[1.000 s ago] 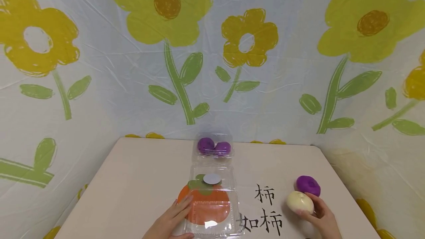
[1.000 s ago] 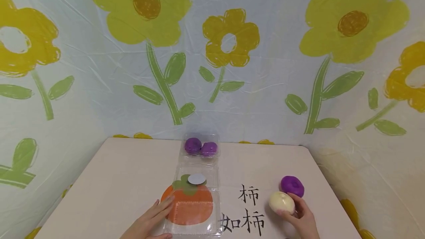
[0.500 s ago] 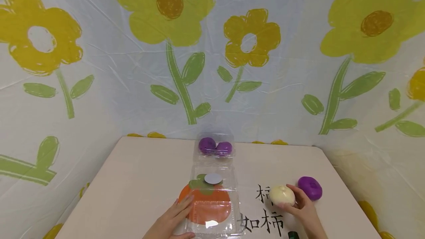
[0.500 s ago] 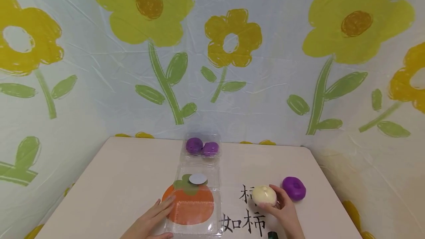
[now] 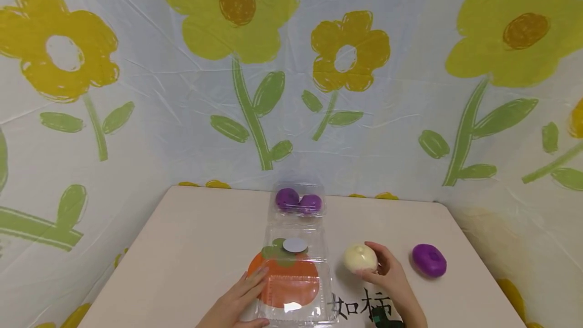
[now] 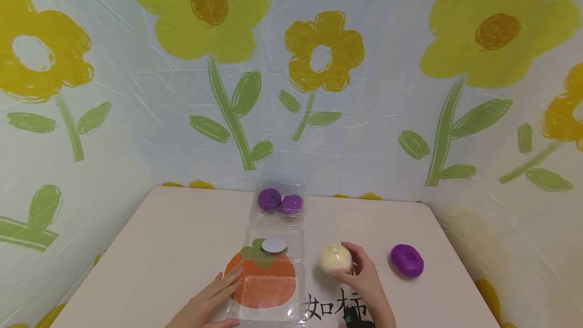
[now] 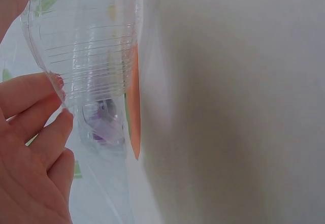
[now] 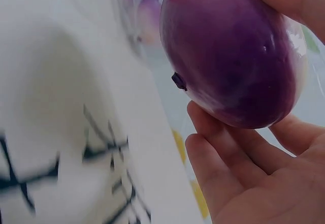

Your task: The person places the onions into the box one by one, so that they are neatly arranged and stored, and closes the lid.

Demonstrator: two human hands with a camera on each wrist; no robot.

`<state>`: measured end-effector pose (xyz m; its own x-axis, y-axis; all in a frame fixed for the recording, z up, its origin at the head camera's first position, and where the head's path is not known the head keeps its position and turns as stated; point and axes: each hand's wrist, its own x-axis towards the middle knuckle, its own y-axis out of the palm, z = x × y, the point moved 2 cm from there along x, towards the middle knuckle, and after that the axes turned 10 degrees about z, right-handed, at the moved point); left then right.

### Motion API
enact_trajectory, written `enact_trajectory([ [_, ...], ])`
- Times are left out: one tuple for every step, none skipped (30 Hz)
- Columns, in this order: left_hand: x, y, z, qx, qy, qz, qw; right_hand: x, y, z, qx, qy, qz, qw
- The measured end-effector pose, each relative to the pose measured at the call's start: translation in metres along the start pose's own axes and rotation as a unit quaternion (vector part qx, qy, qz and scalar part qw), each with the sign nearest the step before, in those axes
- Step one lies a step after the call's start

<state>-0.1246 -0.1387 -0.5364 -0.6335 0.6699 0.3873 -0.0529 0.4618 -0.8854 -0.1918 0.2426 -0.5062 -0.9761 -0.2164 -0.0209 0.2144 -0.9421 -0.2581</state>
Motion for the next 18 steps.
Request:
enact_trajectory([
  [0.000, 0.000, 0.000, -0.001, -0.003, 0.003, 1.0000, 0.002, 0.004, 0.003, 0.004, -0.012, 0.005, 1.000],
  [0.000, 0.000, -0.001, -0.001, -0.004, 0.005, 1.0000, 0.004, 0.008, 0.006, 0.004, -0.022, 0.011, 1.000],
  [0.000, 0.000, -0.001, -0.002, -0.007, 0.008, 0.9999, 0.005, 0.013, 0.009, 0.005, -0.031, 0.016, 0.999],
  [0.000, 0.000, -0.001, -0.001, -0.008, 0.008, 0.9999, 0.007, 0.017, 0.012, 0.003, -0.041, 0.023, 0.999],
  [0.000, -0.001, -0.001, -0.003, -0.011, 0.008, 0.9999, 0.008, 0.022, 0.015, 0.005, -0.047, 0.028, 0.998],
  [0.000, -0.001, -0.001, -0.003, -0.014, 0.009, 0.9998, 0.010, 0.027, 0.018, 0.003, -0.053, 0.033, 0.998],
  [0.000, -0.001, -0.002, -0.003, -0.016, 0.009, 0.9998, 0.011, 0.031, 0.021, 0.001, -0.057, 0.038, 0.998],
  [0.000, -0.001, -0.002, 0.001, -0.017, 0.009, 0.9998, 0.012, 0.036, 0.024, -0.005, -0.062, 0.044, 0.997],
  [0.001, -0.001, -0.002, 0.003, -0.020, 0.010, 0.9997, 0.012, 0.041, 0.027, -0.006, -0.064, 0.049, 0.997],
  [0.000, -0.001, -0.002, 0.001, -0.026, 0.015, 0.9995, 0.013, 0.045, 0.030, -0.007, -0.067, 0.053, 0.996],
  [0.001, -0.001, -0.002, 0.002, -0.028, 0.016, 0.9995, 0.013, 0.050, 0.032, -0.008, -0.066, 0.056, 0.996],
  [0.001, -0.001, -0.002, 0.005, -0.029, 0.016, 0.9994, 0.013, 0.054, 0.034, -0.010, -0.069, 0.061, 0.996],
  [0.000, -0.001, -0.002, 0.005, -0.029, 0.015, 0.9994, 0.014, 0.058, 0.036, -0.011, -0.073, 0.066, 0.995],
  [0.001, -0.001, -0.002, 0.005, -0.028, 0.014, 0.9995, 0.014, 0.062, 0.038, -0.010, -0.077, 0.070, 0.994],
  [0.001, -0.002, -0.002, 0.003, -0.027, 0.013, 0.9995, 0.014, 0.065, 0.040, -0.007, -0.078, 0.074, 0.994],
  [0.001, -0.002, -0.003, 0.001, -0.026, 0.012, 0.9996, 0.014, 0.069, 0.041, -0.004, -0.082, 0.080, 0.993],
  [0.001, -0.002, -0.003, 0.003, -0.022, 0.007, 0.9997, 0.014, 0.072, 0.042, -0.002, -0.085, 0.086, 0.993],
  [0.001, -0.002, -0.003, 0.000, -0.020, 0.007, 0.9998, 0.013, 0.076, 0.044, 0.003, -0.086, 0.093, 0.992],
])
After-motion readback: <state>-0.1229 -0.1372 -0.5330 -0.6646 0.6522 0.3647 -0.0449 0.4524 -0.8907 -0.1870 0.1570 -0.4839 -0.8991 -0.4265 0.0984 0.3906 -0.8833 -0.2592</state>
